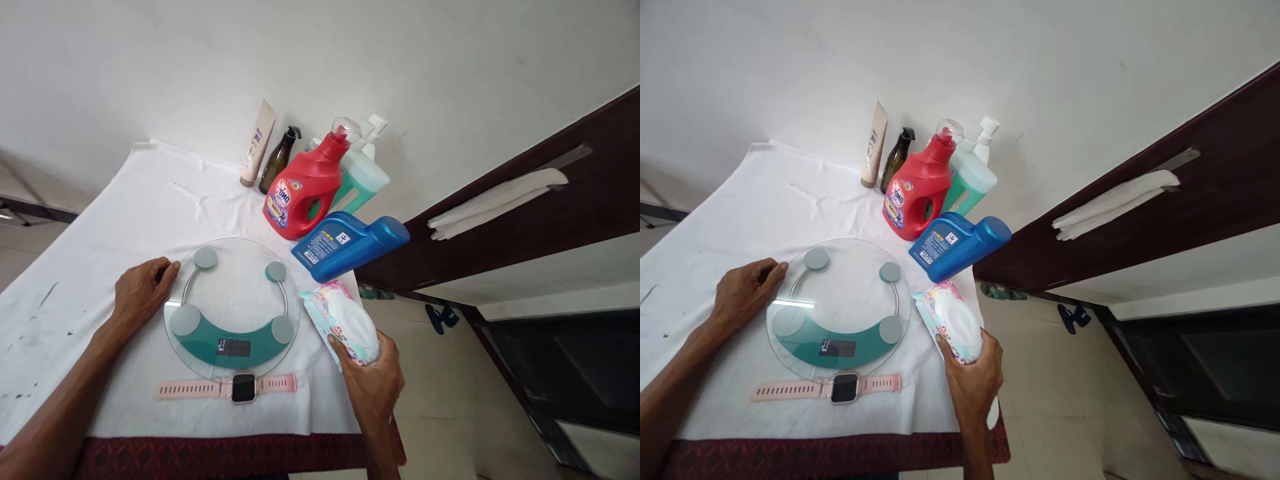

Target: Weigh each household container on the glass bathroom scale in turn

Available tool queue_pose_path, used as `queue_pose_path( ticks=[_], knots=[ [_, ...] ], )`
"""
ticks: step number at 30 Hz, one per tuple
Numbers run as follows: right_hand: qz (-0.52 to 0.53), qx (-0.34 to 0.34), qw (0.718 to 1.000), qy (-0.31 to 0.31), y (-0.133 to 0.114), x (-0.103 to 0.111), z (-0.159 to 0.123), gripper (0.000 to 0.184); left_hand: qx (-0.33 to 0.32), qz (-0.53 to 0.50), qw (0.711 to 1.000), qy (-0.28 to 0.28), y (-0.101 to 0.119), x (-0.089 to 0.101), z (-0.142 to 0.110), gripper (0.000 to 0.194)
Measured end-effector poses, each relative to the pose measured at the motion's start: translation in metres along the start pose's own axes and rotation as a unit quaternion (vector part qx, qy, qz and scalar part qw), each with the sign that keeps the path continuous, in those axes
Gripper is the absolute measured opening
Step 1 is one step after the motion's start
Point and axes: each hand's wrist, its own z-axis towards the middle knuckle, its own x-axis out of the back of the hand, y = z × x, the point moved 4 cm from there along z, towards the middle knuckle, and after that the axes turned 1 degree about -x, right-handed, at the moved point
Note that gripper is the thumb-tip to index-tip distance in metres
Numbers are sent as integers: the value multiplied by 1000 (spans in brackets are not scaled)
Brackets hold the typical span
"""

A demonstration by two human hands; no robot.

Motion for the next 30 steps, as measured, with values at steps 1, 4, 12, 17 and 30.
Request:
queue_pose_path(
  ticks=[1,4,12,17,30],
  knots=[
    [1,-6,1000,-5,2,-5,0,87,3,1,1000,0,0,0,0,40],
    [14,-5,999,-38,1,-13,4,89,10,3,1000,-3,0,1,0,41],
    [98,22,993,-64,-35,11,60,87,3,7,1000,-2,-4,-1,1,43],
    [272,60,960,-30,-81,-16,131,89,3,-4,1000,-1,-4,-1,0,42],
    [467,21,881,74,-138,-33,135,50,-20,-21,999,18,-6,-7,-1,43]
  ],
)
